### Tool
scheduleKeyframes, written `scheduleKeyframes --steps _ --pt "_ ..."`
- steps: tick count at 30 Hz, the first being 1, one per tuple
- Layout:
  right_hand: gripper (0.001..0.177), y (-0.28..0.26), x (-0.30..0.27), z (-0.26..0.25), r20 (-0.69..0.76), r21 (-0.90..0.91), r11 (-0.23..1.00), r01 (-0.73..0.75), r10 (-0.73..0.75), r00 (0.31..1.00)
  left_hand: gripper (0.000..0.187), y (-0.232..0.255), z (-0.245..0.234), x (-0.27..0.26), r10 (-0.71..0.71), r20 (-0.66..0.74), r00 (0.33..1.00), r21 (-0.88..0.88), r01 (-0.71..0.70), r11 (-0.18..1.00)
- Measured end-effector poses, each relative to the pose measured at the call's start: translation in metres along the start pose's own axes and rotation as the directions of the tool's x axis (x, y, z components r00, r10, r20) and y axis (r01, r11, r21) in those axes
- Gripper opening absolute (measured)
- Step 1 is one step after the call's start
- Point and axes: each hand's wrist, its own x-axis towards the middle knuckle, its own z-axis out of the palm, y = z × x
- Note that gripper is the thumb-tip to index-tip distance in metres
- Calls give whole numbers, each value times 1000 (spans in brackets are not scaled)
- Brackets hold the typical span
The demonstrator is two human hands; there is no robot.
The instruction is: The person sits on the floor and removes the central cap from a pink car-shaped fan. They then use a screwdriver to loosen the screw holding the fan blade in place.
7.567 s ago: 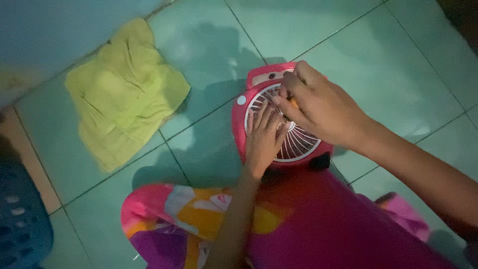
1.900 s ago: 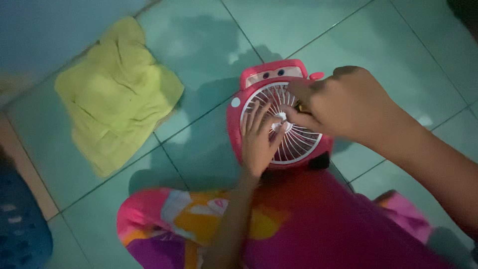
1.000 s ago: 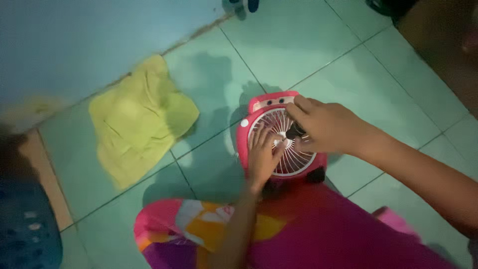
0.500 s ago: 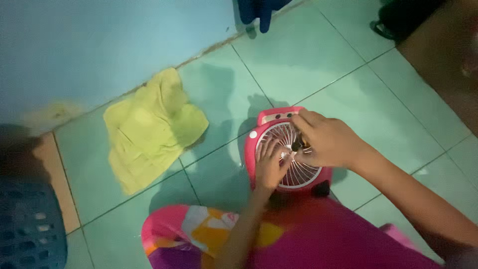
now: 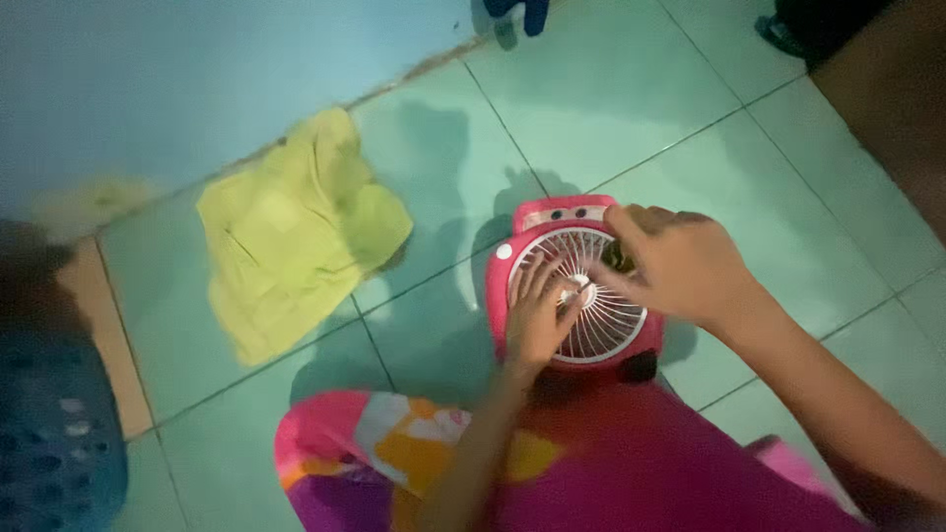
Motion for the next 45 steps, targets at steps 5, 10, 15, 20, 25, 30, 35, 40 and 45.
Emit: scheduleKeyframes --steps 5,10,15,20,25,30,35,40,45 --pt "34 4 5 -5 161 2 1000 -15 14 987 30 -2 1 0 -17 21 1000 3 17 1000" --pt "45 7 -6 8 -55 252 955 158 -148 987 30 -4 4 -2 -19 10 1000 22 19 1000" --pt "58 6 -6 20 290 -133 983 -124 158 944 34 -6 5 -1 -8 34 999 25 7 1000" --pt "41 13 -10 17 116 133 990 -54 38 993 30 -2 4 -2 1 -14 1000 13 -1 1000" --pt "49 16 -15 23 -126 415 893 174 -133 983 30 -1 2 0 4 -27 1000 1 -4 1000" --pt "37 27 -19 35 77 288 951 -112 93 993 32 -3 1 -1 2 17 1000 12 -2 1000" --pt "46 29 -24 49 -174 653 758 15 131 976 31 -2 0 0 -20 20 1000 -5 20 1000" --pt "48 27 -33 56 -223 861 490 134 127 967 30 -2 3 -1 -18 22 1000 -6 18 1000" --pt "43 37 -39 67 -152 938 328 111 103 983 30 -2 -1 0 -1 17 1000 -10 1 1000"
